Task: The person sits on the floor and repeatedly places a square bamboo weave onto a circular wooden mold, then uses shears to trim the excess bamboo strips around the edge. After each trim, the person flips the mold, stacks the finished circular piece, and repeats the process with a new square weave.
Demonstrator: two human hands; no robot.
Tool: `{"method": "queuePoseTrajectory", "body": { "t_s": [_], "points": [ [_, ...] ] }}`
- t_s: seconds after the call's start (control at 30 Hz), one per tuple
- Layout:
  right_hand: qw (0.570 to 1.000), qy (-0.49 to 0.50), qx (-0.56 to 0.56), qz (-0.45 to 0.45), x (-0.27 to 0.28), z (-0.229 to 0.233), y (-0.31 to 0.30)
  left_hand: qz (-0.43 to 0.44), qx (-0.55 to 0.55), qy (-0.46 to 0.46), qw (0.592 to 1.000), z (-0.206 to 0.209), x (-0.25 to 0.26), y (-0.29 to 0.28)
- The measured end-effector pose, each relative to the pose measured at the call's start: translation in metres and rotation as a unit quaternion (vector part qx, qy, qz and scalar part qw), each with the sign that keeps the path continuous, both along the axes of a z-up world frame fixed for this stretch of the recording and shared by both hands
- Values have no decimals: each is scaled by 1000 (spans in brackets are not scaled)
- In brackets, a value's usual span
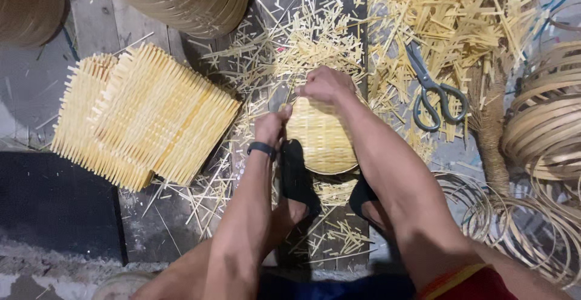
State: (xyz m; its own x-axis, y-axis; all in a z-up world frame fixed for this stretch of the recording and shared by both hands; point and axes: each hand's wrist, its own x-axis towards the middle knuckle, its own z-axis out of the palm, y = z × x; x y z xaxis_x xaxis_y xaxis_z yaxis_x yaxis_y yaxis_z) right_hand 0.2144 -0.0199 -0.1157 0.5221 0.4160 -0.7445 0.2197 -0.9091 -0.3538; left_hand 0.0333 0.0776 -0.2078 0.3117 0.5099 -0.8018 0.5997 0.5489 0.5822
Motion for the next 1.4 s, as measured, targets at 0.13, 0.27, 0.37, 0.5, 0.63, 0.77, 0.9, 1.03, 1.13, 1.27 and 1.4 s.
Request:
{"method": "queuePoseTrajectory", "body": {
  "t_s": [0.13,0.27,0.37,0.5,0.63,0.77,0.9,1.03,1.13,1.27,1.4],
  "points": [
    [949,0,285,-132,6,-20,-32,-17,-70,-83,994,13,-7,4],
    [894,-294,315,125,65,42,-140,-112,18,-152,982,51,6,-2],
    [927,-328,97,156,66,136,-236,-216,194,-239,926,106,31,-14],
    [972,-211,-60,89,31,193,-299,-307,403,-440,741,155,21,-65],
    [974,-179,138,-14,0,134,-287,-531,476,-256,653,117,-12,-111],
    [958,-203,200,37,-25,79,-229,-560,570,-216,560,63,-51,-134],
    [922,-246,228,195,-58,48,-166,-505,554,-261,609,74,-80,-122],
    [902,-314,158,250,-78,17,-123,-352,505,-214,758,107,-84,-91],
    [928,-272,182,178,-78,5,-115,-207,551,-201,783,114,-73,-71],
    [894,-327,282,122,-82,7,-126,-94,556,-225,795,120,-49,-46],
    [916,-295,240,125,-87,5,-126,-83,508,-234,825,115,-33,-53]
  ]
}}
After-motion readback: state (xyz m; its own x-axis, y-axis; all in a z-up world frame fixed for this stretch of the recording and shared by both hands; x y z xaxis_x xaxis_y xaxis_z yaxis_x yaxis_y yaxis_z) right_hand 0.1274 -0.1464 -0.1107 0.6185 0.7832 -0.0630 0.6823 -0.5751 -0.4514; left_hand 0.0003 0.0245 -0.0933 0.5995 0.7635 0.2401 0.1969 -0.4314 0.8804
